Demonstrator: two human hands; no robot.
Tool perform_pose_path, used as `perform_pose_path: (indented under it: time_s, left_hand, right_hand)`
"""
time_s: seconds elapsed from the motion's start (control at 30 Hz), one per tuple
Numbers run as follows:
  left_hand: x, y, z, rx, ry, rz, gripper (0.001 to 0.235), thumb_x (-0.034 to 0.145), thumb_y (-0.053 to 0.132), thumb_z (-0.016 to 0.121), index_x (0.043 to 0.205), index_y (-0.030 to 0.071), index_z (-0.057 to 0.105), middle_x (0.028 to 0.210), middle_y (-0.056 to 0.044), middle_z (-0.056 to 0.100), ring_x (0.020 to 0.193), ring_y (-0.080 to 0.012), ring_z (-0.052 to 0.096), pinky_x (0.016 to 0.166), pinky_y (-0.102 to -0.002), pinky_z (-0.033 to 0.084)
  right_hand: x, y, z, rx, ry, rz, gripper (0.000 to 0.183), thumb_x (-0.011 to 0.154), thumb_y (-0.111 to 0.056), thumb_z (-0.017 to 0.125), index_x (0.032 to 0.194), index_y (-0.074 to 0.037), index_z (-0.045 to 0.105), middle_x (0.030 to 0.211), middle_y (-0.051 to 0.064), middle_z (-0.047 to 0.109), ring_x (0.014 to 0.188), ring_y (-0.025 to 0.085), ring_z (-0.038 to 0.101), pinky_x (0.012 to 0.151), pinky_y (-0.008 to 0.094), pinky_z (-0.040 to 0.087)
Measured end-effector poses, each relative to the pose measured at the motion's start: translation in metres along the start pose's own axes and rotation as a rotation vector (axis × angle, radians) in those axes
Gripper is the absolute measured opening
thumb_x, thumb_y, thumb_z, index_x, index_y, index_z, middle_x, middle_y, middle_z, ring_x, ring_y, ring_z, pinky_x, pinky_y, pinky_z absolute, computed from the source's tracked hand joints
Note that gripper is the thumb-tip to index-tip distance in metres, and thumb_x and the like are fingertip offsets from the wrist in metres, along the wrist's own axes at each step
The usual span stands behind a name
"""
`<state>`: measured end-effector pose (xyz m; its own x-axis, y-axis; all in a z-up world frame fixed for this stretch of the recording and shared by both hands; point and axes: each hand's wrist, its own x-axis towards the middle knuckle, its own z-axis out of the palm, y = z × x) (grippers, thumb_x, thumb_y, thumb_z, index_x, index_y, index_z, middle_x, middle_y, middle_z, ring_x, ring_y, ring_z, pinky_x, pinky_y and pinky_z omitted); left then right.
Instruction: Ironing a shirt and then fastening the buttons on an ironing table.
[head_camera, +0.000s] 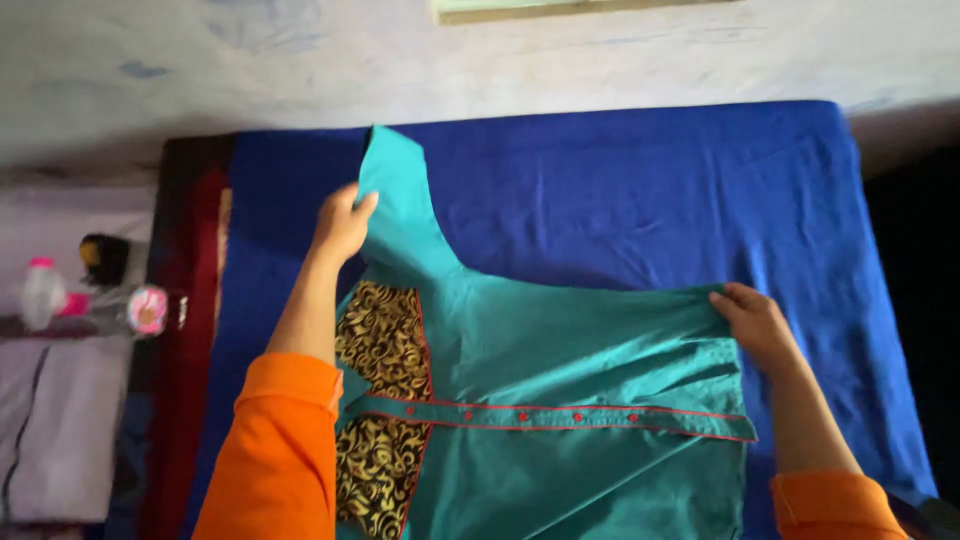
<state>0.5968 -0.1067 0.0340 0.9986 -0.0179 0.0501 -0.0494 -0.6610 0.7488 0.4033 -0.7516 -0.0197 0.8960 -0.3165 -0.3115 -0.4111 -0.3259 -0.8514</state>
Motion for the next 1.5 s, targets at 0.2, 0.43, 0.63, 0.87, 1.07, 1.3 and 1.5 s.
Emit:
perform_pose_path:
  time_s: [0.2,0.43,0.63,0.87,1.07,1.3,1.5]
  left_hand:
    - [0.011,0.037,-0.020,-0.289,0.095,0.063,0.027,0.104,0.023,0.057,0.118,0.002,0.068,0.086,0.001,0.063,0.072,-0.0096,0.050,0.065,-0.026,0.044]
    - [0.030,0.053,-0.009,-0.408,-0.210,-0.267,0.040,0.088,0.026,0.068,0.119,0.002,0.070,0.111,-0.007,0.072,0.099,-0.0169,0.066,0.090,-0.027,0.050]
    - [-0.017,0.077,0.016,-0.055,-0.169,0.262,0.029,0.073,-0.003,0.062,0.093,0.009,0.078,0.114,-0.010,0.072,0.098,-0.0313,0.061,0.082,-0.040,0.050]
    - [-0.062,-0.006,0.030,0.114,-0.184,-0.051,0.041,0.104,0.043,0.049,0.119,0.010,0.070,0.111,-0.014,0.075,0.094,-0.0376,0.069,0.082,-0.046,0.052]
    - [-0.107,0.055,0.010,0.393,-0.202,0.597,0.075,0.063,0.066,0.085,0.119,0.016,0.075,0.121,-0.006,0.068,0.102,-0.0301,0.067,0.090,-0.044,0.051]
    - [-0.065,-0.021,0.015,0.288,0.060,-0.117,0.036,0.101,0.049,0.068,0.108,0.014,0.075,0.095,-0.015,0.075,0.100,-0.0389,0.071,0.083,-0.051,0.056]
    - [-0.039,-0.073,0.033,0.468,0.038,-0.344,0.038,0.101,0.064,0.056,0.107,0.032,0.075,0.099,-0.006,0.076,0.102,-0.0369,0.072,0.083,-0.053,0.058]
  right_hand:
    - [0.001,-0.028,0.012,-0.159,-0.002,-0.117,0.021,0.105,-0.012,0.062,0.114,0.004,0.071,0.084,0.006,0.063,0.071,0.015,0.050,0.065,0.029,0.041]
    - [-0.005,-0.025,0.014,-0.168,-0.027,0.029,0.026,0.103,-0.015,0.063,0.110,0.008,0.072,0.080,0.009,0.062,0.069,0.018,0.050,0.063,0.031,0.041]
    - [-0.007,-0.014,0.012,-0.116,-0.009,0.036,0.028,0.103,-0.014,0.064,0.118,0.008,0.072,0.085,0.009,0.065,0.072,0.017,0.053,0.066,0.029,0.043]
    - [-0.007,-0.023,0.014,-0.156,-0.029,0.064,0.026,0.102,-0.013,0.063,0.116,0.007,0.073,0.081,0.009,0.063,0.067,0.017,0.051,0.061,0.030,0.041]
    - [-0.005,-0.026,0.009,-0.246,-0.049,0.043,0.028,0.102,-0.022,0.067,0.101,0.006,0.073,0.076,0.008,0.060,0.067,0.018,0.049,0.062,0.032,0.042]
    - [0.024,-0.001,0.019,-0.423,0.123,-0.060,0.037,0.100,-0.045,0.075,0.111,-0.010,0.079,0.096,0.016,0.076,0.099,0.039,0.070,0.080,0.049,0.053]
    - [0.039,-0.014,0.023,-0.514,0.093,-0.084,0.035,0.097,-0.045,0.074,0.108,-0.012,0.079,0.098,0.015,0.076,0.101,0.042,0.070,0.084,0.053,0.053]
